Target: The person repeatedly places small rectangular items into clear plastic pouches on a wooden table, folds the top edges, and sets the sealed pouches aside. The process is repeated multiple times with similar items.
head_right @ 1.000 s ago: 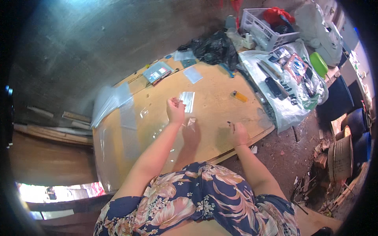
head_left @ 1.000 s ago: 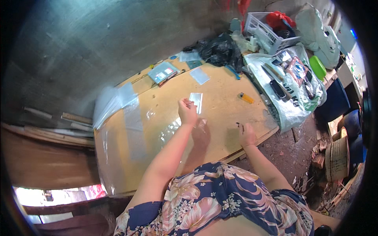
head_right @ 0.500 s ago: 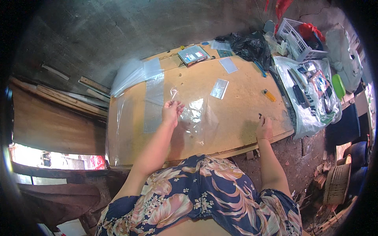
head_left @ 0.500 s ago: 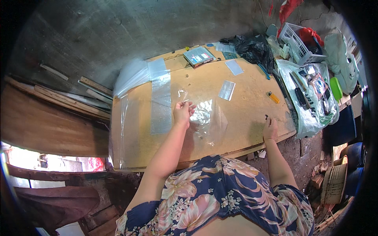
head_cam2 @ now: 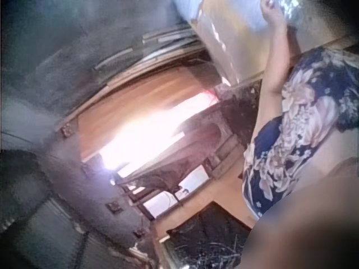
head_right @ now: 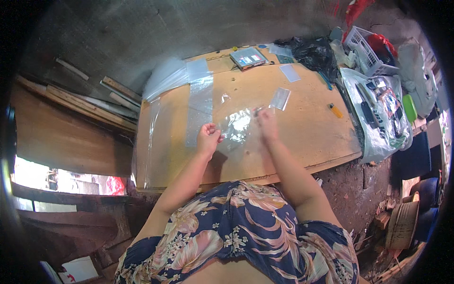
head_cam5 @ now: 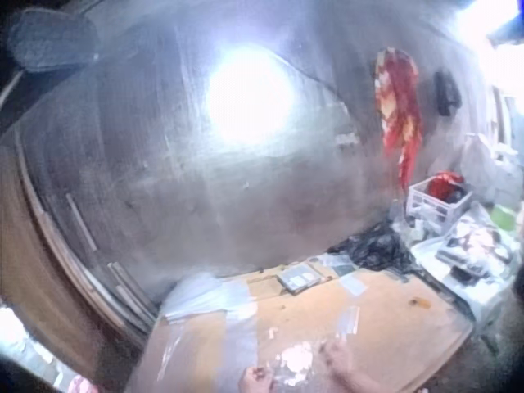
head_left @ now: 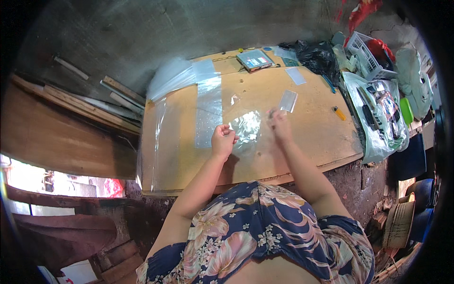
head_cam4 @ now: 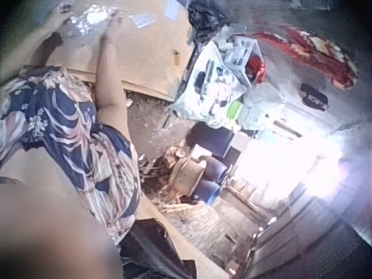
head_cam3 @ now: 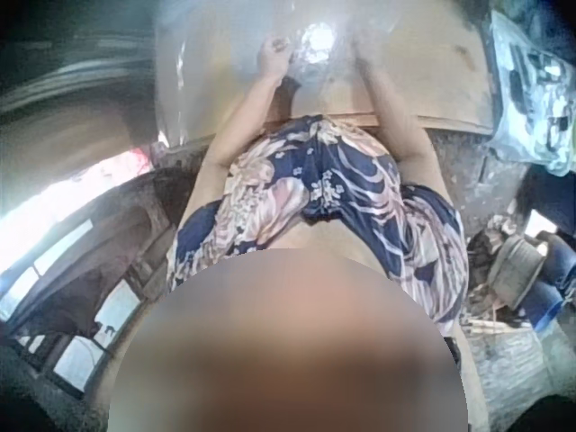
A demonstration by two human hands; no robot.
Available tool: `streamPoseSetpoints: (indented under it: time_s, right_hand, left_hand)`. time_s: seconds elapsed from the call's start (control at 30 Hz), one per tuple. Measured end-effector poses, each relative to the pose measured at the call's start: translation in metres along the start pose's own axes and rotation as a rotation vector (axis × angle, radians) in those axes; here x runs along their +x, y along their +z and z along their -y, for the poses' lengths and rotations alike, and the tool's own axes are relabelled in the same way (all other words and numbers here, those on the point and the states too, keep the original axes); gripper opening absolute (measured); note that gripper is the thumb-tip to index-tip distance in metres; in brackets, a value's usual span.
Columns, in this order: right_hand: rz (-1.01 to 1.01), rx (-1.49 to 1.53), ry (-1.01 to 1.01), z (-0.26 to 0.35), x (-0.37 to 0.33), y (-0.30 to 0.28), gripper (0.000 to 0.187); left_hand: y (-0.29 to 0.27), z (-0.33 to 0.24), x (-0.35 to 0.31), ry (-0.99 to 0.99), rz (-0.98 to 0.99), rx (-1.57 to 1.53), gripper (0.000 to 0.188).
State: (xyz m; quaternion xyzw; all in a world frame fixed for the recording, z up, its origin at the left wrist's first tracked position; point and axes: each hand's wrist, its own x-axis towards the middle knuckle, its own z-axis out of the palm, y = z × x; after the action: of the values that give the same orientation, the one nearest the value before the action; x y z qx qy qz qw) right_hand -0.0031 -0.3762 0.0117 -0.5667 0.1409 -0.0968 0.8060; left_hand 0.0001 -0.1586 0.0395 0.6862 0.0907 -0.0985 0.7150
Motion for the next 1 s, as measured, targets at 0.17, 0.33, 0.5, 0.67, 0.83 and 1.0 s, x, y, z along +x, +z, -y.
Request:
streamPoseSetpoints:
  time_s: [0.17,0.33,0.5,0.67,0.83,1.0]
  right_hand:
    - [-0.342,0.153,0.060,0.019,-0.002,-0.053,0.012]
    - [-0.322,0.280,0.099,0.034,-0.030,-0.087,0.008]
    - [-0.334,0.408,0.070,0.044,-0.044,-0.111,0.012]
    - [-0.430,0.415,0.057,0.061,-0.054,-0.139,0.006]
    - [-0.575,0.050,0.018,0.066,-0.045,-0.183,0.010]
    - [-0.506,-0.372,0.058,0.074,-0.036,-0.217,0.014]
  left_hand:
    - [-0.050,0.027,-0.005,-0.073,-0.127,0.012,0.019]
    - [-0.052,0.038,-0.010,0.082,-0.193,0.242,0.019]
    - [-0.018,0.029,-0.008,0.240,0.100,0.478,0.034]
    - [0.035,0.024,-0.007,0.322,0.409,0.680,0.050]
    - [0.115,0.035,-0.016,0.602,0.645,1.008,0.064]
    - [0.189,0.045,-0.020,0.720,0.475,1.127,0.069]
